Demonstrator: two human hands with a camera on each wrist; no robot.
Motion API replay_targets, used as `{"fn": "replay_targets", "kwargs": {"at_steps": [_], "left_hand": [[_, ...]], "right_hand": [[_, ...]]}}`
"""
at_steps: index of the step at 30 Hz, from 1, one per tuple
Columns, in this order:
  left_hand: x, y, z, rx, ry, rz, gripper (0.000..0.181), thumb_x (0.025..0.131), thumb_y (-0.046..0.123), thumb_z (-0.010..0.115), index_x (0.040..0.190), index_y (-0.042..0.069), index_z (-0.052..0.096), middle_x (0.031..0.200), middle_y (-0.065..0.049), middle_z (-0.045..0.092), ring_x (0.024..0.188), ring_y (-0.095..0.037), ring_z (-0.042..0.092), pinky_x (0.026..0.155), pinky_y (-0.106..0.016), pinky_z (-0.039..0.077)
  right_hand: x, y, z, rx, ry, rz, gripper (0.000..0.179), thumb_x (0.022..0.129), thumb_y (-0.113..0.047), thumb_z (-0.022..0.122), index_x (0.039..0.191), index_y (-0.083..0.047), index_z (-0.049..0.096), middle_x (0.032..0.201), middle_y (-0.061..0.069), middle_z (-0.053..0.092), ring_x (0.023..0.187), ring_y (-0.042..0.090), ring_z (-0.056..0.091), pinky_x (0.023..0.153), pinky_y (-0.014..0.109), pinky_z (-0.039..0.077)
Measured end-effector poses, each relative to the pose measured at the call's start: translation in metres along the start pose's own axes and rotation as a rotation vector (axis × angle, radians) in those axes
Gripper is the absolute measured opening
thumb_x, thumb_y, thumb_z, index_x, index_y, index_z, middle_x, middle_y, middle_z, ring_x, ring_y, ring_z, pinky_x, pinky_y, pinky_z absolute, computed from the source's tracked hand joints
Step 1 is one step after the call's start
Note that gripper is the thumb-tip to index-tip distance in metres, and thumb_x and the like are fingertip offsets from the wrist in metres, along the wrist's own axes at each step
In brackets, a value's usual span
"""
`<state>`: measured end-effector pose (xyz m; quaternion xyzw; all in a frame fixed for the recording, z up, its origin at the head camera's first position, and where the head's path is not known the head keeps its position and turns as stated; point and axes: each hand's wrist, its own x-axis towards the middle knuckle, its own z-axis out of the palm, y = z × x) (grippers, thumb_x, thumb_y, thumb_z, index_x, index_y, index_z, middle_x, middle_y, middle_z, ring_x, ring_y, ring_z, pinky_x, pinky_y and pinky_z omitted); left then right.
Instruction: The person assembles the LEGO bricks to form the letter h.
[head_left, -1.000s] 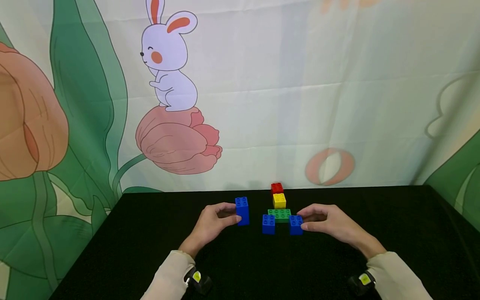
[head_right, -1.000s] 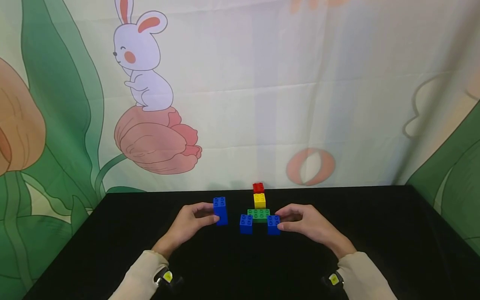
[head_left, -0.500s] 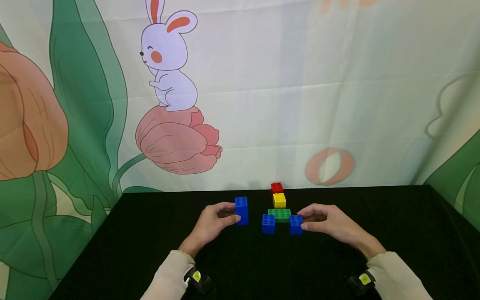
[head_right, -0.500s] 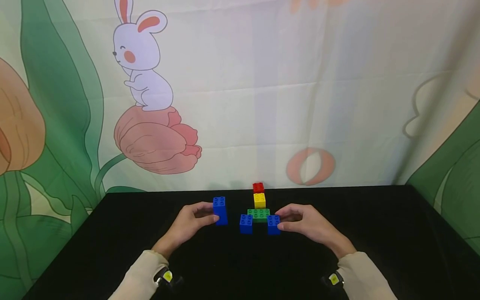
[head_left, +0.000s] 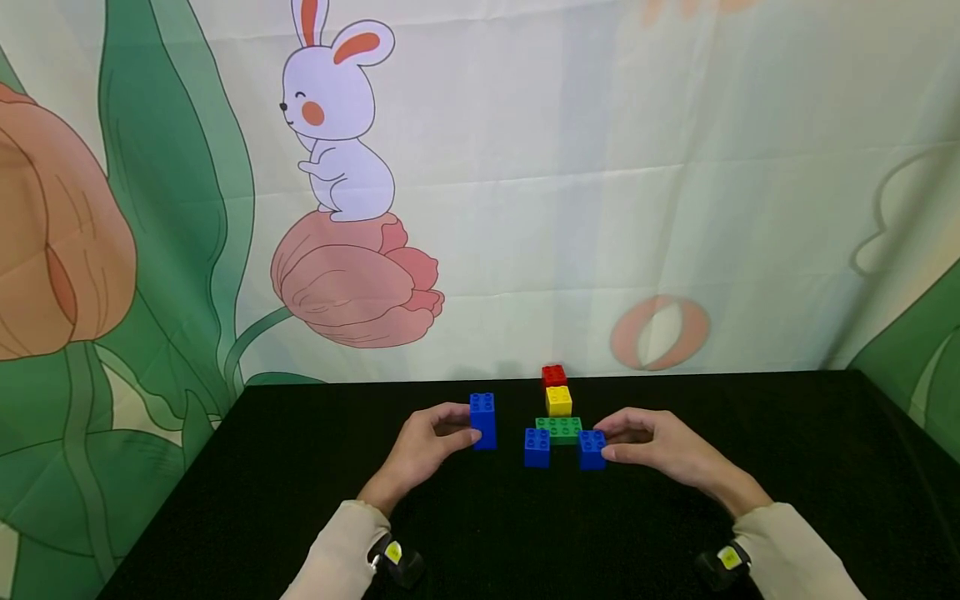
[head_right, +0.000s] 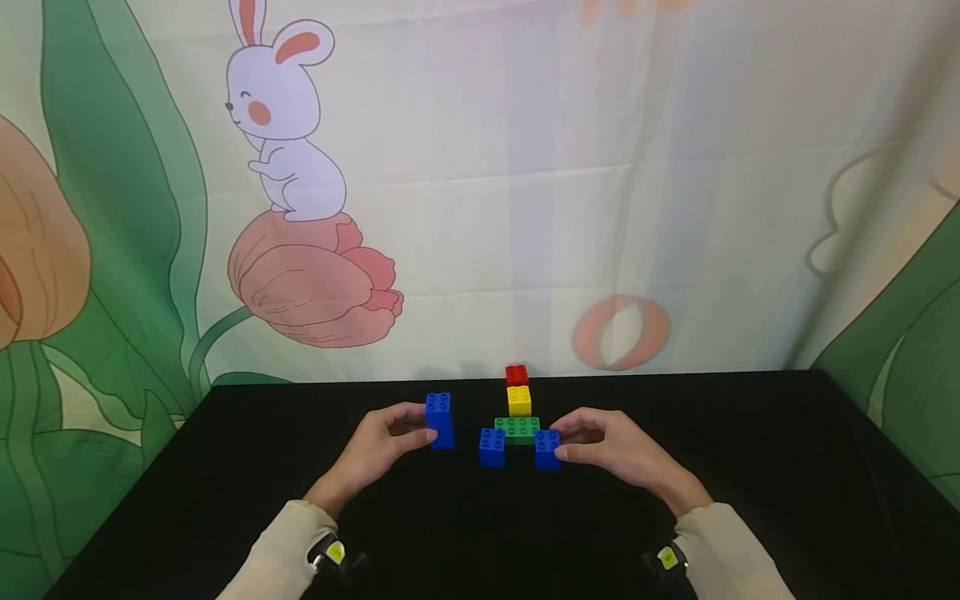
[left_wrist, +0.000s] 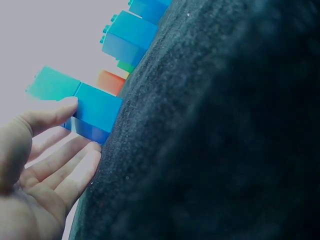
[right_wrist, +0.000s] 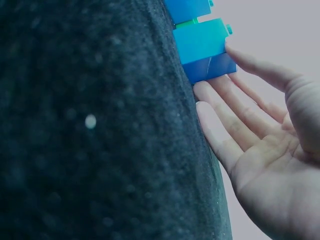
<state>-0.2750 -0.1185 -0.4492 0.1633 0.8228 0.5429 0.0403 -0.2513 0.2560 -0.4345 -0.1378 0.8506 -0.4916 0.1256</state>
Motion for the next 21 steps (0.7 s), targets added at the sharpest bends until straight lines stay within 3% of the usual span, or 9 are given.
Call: {"fn": "replay_targets", "kwargs": {"at_steps": [21], "left_hand": [[-0.0017, 0.0017, 0.0008, -0.041, 0.013, -0.003, 0.039, 0.1, 0.017, 0.076, 0.136, 0.004, 0.066, 0.131, -0.013, 0.07, 0.119, -0.032, 0.069, 0.101, -0.047, 0.057]], "right_hand": [[0.0, -0.0003, 0.0012, 0.012, 0.001, 0.012, 0.048, 0.095, -0.031, 0.08, 0.134, -0.007, 0.066, 0.124, 0.009, 0.069, 0.112, 0.025, 0.067, 0.096, 0.047, 0.058]]}}
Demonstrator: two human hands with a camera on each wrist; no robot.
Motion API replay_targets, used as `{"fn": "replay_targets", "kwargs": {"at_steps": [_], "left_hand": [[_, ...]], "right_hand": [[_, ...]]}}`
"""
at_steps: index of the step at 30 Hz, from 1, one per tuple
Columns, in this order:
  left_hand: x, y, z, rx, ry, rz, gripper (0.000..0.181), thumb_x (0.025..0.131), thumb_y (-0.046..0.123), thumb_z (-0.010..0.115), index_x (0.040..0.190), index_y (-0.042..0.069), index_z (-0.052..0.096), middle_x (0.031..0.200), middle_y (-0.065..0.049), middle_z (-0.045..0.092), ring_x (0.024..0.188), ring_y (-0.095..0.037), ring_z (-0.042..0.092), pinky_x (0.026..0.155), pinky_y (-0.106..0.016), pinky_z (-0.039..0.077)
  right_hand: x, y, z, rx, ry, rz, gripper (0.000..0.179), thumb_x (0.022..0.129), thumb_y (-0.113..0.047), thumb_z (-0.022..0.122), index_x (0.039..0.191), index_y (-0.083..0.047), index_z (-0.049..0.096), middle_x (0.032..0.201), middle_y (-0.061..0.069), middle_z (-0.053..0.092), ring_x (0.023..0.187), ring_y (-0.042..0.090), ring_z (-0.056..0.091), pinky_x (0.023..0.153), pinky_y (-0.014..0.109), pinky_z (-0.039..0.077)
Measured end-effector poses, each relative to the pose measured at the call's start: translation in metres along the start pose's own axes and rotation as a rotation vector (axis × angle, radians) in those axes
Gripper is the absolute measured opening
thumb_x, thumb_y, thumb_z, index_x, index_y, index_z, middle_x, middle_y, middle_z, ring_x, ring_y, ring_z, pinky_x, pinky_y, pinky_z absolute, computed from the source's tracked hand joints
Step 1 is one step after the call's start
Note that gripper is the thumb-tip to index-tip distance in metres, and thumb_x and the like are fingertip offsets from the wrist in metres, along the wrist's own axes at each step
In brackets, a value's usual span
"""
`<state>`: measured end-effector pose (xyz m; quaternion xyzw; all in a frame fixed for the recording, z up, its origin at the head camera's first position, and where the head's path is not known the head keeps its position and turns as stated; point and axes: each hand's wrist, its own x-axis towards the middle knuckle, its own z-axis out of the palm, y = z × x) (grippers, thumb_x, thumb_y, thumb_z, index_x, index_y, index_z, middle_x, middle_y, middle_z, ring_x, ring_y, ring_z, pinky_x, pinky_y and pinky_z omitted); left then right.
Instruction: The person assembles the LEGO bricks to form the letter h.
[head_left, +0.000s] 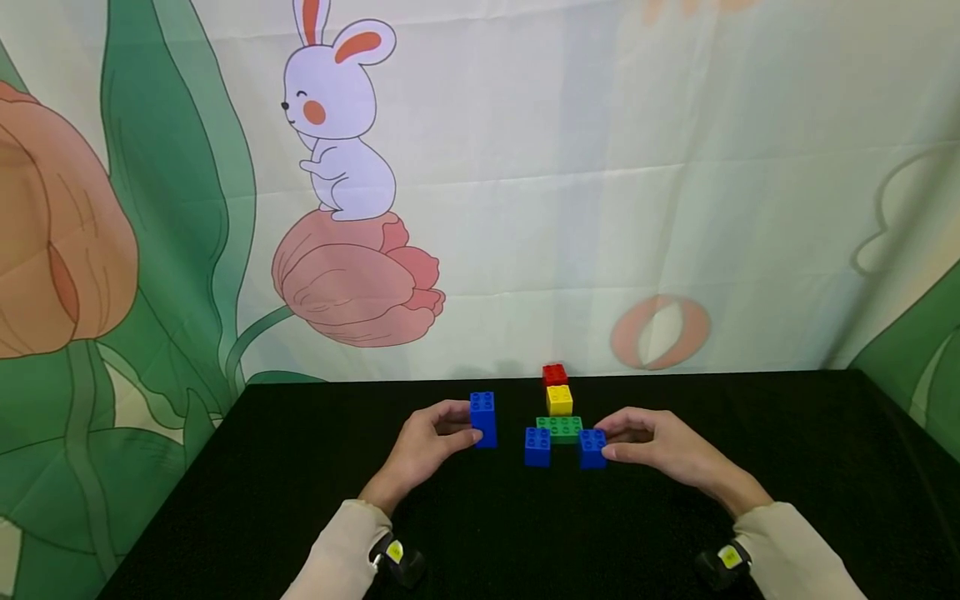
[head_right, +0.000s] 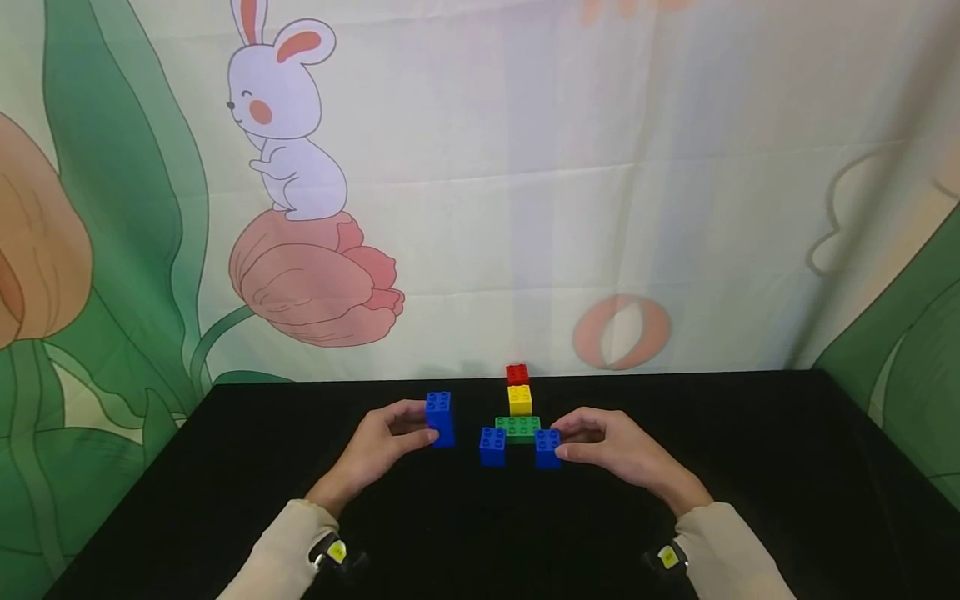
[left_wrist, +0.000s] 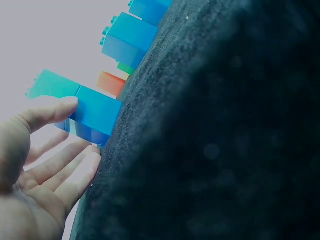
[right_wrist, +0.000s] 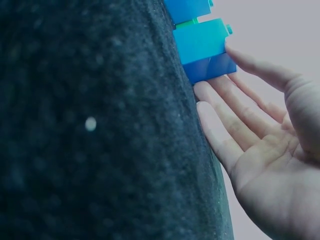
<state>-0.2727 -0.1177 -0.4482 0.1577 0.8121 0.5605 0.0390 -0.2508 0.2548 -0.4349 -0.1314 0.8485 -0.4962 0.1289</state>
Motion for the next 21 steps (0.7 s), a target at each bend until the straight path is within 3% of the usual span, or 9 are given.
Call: {"fn": "replay_targets", "kwargs": {"at_steps": [5, 14, 21], "left_hand": [[-0.001, 0.002, 0.0, -0.008, 0.01, -0.003, 0.042, 0.1, 0.018, 0.076, 0.138, 0.004, 0.065, 0.132, -0.014, 0.069, 0.119, -0.032, 0.069, 0.101, -0.046, 0.058], [-0.003, 0.012, -0.005, 0.029, 0.083, 0.004, 0.042, 0.099, 0.019, 0.078, 0.138, 0.012, 0.067, 0.134, -0.007, 0.07, 0.123, -0.029, 0.067, 0.104, -0.049, 0.055], [-0.006, 0.032, -0.013, 0.004, 0.142, 0.097, 0.042, 0.097, 0.014, 0.08, 0.136, 0.005, 0.068, 0.138, -0.013, 0.068, 0.128, -0.031, 0.065, 0.106, -0.046, 0.054]], "right_hand": [[0.0, 0.0, 0.0, -0.011, 0.007, 0.004, 0.048, 0.095, -0.032, 0.08, 0.134, -0.008, 0.066, 0.124, 0.008, 0.069, 0.113, 0.025, 0.067, 0.096, 0.049, 0.057], [0.0, -0.001, 0.0, -0.006, 0.006, 0.011, 0.049, 0.094, -0.032, 0.08, 0.135, -0.008, 0.066, 0.125, 0.009, 0.069, 0.113, 0.026, 0.067, 0.097, 0.049, 0.057], [-0.001, 0.0, 0.001, -0.012, 0.012, 0.019, 0.05, 0.094, -0.034, 0.081, 0.135, -0.008, 0.066, 0.125, 0.008, 0.069, 0.113, 0.025, 0.067, 0.096, 0.049, 0.058]]}}
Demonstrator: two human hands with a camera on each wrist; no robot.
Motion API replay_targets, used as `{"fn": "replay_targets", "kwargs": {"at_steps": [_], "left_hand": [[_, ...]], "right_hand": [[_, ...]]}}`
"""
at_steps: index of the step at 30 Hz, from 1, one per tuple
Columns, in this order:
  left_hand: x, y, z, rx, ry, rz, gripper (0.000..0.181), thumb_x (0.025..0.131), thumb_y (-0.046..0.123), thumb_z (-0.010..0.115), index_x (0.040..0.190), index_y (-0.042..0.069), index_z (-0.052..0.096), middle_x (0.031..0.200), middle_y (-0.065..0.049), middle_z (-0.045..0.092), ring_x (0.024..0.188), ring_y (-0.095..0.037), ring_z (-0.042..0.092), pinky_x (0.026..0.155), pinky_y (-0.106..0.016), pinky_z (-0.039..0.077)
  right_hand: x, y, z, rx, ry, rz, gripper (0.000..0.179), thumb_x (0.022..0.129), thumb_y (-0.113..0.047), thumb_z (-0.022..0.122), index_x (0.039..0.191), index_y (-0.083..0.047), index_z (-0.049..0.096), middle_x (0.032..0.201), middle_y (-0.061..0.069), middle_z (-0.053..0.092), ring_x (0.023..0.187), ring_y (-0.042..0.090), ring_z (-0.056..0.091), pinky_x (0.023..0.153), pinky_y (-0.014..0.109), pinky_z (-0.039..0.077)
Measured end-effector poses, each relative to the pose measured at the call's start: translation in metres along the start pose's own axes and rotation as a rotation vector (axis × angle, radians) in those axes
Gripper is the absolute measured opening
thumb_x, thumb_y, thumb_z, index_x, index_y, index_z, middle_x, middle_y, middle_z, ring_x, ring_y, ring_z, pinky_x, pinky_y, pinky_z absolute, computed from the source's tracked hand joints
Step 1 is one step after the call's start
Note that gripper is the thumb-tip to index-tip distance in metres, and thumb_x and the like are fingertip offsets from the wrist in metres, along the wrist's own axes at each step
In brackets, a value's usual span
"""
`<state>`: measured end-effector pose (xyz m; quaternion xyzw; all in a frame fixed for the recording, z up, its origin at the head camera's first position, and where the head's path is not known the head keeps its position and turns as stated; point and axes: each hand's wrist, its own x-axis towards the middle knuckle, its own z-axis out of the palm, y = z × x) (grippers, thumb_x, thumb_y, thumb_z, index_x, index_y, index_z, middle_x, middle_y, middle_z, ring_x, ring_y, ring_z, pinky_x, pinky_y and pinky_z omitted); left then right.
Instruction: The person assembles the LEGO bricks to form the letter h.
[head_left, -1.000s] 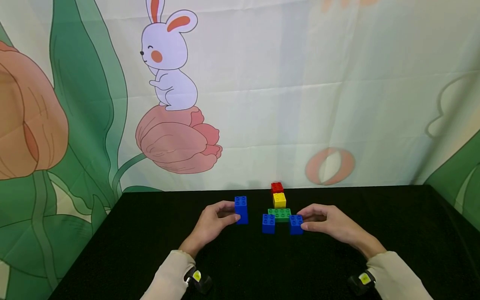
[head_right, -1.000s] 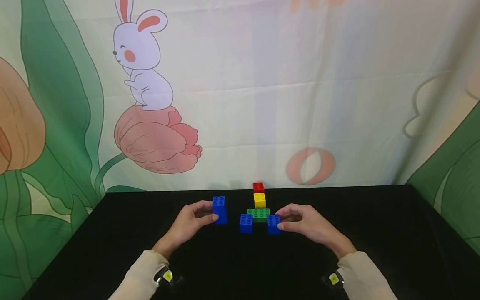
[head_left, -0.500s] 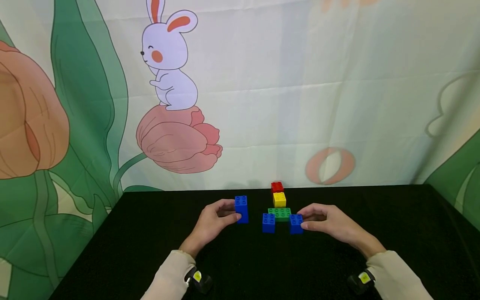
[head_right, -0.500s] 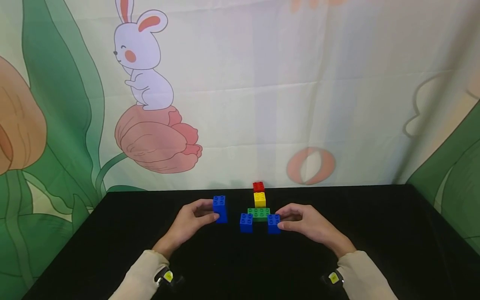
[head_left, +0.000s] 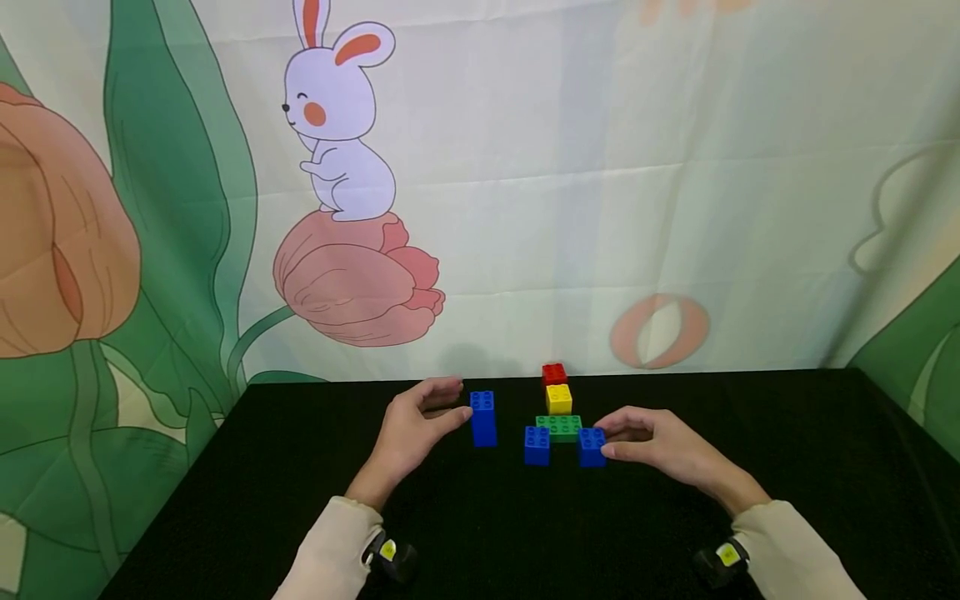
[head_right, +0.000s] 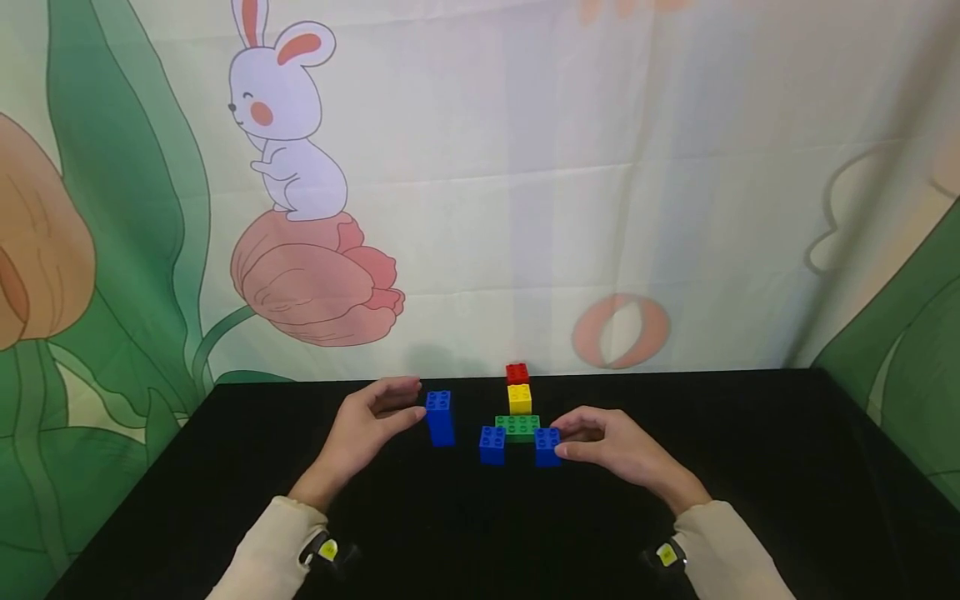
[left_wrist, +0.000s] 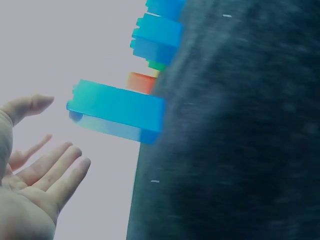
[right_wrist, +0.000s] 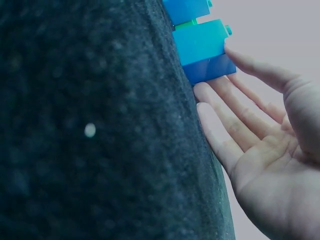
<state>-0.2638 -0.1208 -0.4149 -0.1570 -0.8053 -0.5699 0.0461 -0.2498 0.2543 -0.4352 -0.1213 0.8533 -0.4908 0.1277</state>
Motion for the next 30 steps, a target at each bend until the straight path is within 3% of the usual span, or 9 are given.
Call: {"fn": "replay_targets", "kwargs": {"at_steps": [7, 17, 22, 30], "left_hand": [[-0.002, 0.028, -0.003, -0.003, 0.035, 0.083, 0.041, 0.095, 0.009, 0.08, 0.134, 0.002, 0.068, 0.136, -0.011, 0.07, 0.126, -0.029, 0.067, 0.104, -0.043, 0.055], [-0.006, 0.044, 0.021, 0.064, -0.023, 0.175, 0.04, 0.093, 0.006, 0.082, 0.132, 0.006, 0.071, 0.133, -0.011, 0.071, 0.122, -0.025, 0.068, 0.102, -0.038, 0.057], [-0.003, 0.049, 0.029, 0.03, -0.038, 0.183, 0.038, 0.095, 0.008, 0.081, 0.131, 0.005, 0.071, 0.131, -0.01, 0.072, 0.121, -0.029, 0.069, 0.102, -0.043, 0.057], [-0.002, 0.047, 0.041, -0.036, -0.066, 0.138, 0.035, 0.095, 0.009, 0.081, 0.129, 0.006, 0.072, 0.131, -0.01, 0.072, 0.122, -0.032, 0.068, 0.105, -0.045, 0.055]], "right_hand": [[-0.001, 0.002, -0.001, -0.007, 0.009, 0.005, 0.051, 0.094, -0.035, 0.081, 0.135, -0.009, 0.066, 0.124, 0.007, 0.07, 0.113, 0.025, 0.067, 0.097, 0.05, 0.057], [0.0, 0.004, 0.0, -0.002, 0.004, -0.015, 0.05, 0.095, -0.035, 0.08, 0.135, -0.01, 0.068, 0.126, 0.006, 0.07, 0.114, 0.025, 0.067, 0.097, 0.051, 0.057], [-0.001, 0.002, -0.001, -0.012, 0.01, -0.016, 0.049, 0.095, -0.035, 0.08, 0.135, -0.01, 0.068, 0.125, 0.006, 0.071, 0.113, 0.025, 0.067, 0.097, 0.05, 0.057], [-0.001, 0.003, 0.0, 0.0, 0.008, -0.023, 0.049, 0.095, -0.034, 0.08, 0.135, -0.009, 0.068, 0.127, 0.008, 0.07, 0.114, 0.026, 0.068, 0.097, 0.049, 0.058]]}}
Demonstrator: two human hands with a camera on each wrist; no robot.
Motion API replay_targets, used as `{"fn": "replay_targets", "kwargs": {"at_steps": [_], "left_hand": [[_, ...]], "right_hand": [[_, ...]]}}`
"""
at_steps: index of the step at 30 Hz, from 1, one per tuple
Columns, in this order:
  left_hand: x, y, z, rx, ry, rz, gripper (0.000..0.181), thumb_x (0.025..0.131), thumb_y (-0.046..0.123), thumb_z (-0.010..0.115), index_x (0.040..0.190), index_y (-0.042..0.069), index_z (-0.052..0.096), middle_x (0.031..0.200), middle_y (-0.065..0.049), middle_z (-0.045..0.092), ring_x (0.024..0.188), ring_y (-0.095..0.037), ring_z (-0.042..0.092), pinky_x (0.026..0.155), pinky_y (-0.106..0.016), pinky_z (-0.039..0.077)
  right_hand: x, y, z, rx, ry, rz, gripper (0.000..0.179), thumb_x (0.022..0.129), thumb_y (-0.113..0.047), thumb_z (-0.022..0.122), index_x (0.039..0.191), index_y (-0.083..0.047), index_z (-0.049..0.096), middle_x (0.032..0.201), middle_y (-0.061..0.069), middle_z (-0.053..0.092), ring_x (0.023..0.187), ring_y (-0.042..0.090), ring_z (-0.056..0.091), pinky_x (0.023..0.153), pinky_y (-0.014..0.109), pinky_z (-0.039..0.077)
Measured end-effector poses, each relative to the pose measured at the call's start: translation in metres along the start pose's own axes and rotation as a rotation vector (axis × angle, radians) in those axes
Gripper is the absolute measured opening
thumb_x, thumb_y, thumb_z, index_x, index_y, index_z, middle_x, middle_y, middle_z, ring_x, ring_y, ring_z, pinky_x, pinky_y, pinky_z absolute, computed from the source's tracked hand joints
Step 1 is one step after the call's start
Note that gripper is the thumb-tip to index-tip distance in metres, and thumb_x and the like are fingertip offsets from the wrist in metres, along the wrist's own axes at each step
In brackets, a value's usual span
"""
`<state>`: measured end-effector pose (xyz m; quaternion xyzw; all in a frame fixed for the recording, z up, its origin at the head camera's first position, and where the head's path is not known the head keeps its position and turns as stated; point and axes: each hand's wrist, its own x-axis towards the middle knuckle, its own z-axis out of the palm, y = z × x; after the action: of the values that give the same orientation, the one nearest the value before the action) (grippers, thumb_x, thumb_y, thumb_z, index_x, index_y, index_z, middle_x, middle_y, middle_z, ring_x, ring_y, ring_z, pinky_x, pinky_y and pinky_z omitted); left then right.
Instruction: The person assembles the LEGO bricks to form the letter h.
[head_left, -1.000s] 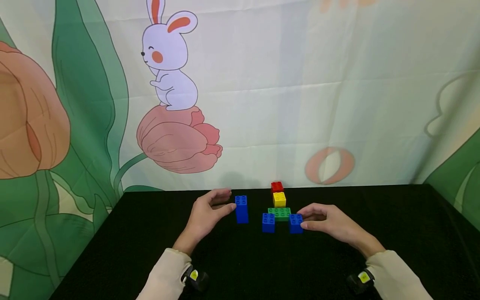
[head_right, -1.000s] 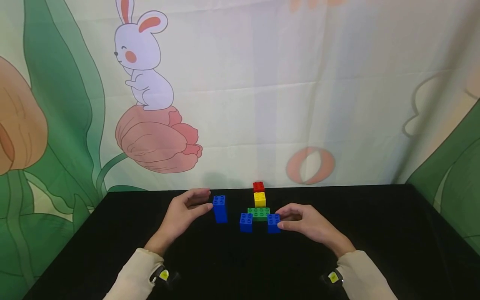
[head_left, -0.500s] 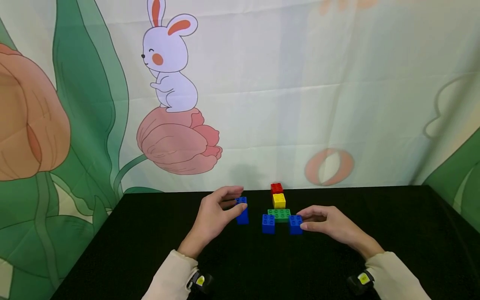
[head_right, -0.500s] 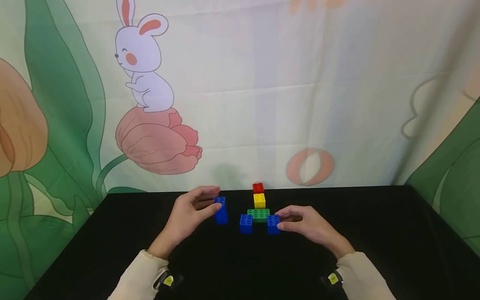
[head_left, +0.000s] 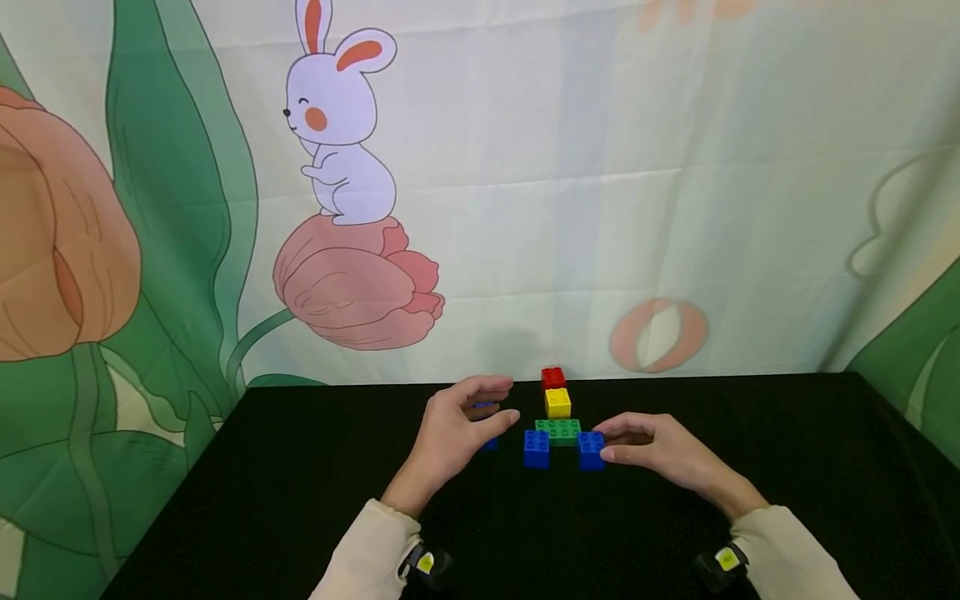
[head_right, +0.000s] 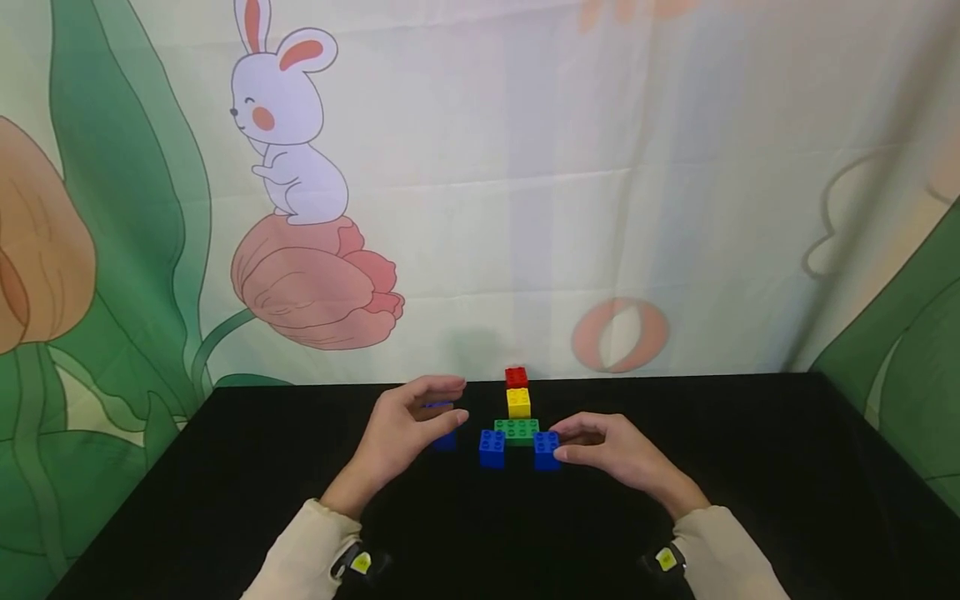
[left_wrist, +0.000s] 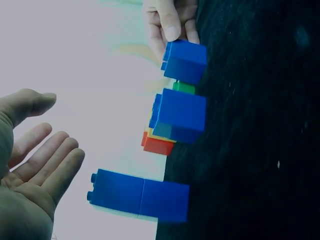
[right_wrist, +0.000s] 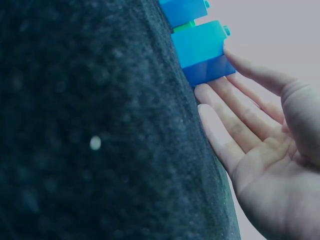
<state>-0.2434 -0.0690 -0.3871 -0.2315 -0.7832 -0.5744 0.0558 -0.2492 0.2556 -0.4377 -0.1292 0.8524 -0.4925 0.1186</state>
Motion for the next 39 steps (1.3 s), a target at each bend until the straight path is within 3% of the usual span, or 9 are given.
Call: {"fn": "replay_targets", "kwargs": {"at_steps": [18, 27, 39], "left_hand": [[-0.001, -0.011, 0.02, -0.034, -0.052, -0.044, 0.036, 0.097, 0.007, 0.079, 0.132, 0.004, 0.071, 0.134, -0.016, 0.07, 0.125, -0.035, 0.067, 0.105, -0.042, 0.054], [-0.005, -0.018, 0.03, 0.003, -0.09, -0.106, 0.036, 0.096, 0.008, 0.08, 0.132, 0.008, 0.072, 0.136, -0.015, 0.069, 0.125, -0.035, 0.067, 0.103, -0.038, 0.056], [-0.006, -0.025, 0.03, 0.065, -0.12, -0.159, 0.04, 0.096, 0.009, 0.08, 0.135, 0.007, 0.07, 0.135, -0.013, 0.07, 0.121, -0.025, 0.069, 0.1, -0.035, 0.057]], "right_hand": [[0.0, 0.002, -0.002, -0.017, 0.0, -0.014, 0.048, 0.096, -0.034, 0.079, 0.136, -0.009, 0.067, 0.127, 0.008, 0.07, 0.115, 0.027, 0.067, 0.098, 0.052, 0.056], [-0.001, 0.004, -0.002, -0.014, -0.008, -0.023, 0.048, 0.097, -0.034, 0.078, 0.136, -0.008, 0.067, 0.128, 0.009, 0.07, 0.116, 0.027, 0.067, 0.099, 0.052, 0.056], [0.0, 0.001, -0.002, -0.01, -0.012, -0.02, 0.049, 0.097, -0.033, 0.078, 0.137, -0.008, 0.066, 0.129, 0.009, 0.069, 0.116, 0.027, 0.067, 0.099, 0.051, 0.056]]}}
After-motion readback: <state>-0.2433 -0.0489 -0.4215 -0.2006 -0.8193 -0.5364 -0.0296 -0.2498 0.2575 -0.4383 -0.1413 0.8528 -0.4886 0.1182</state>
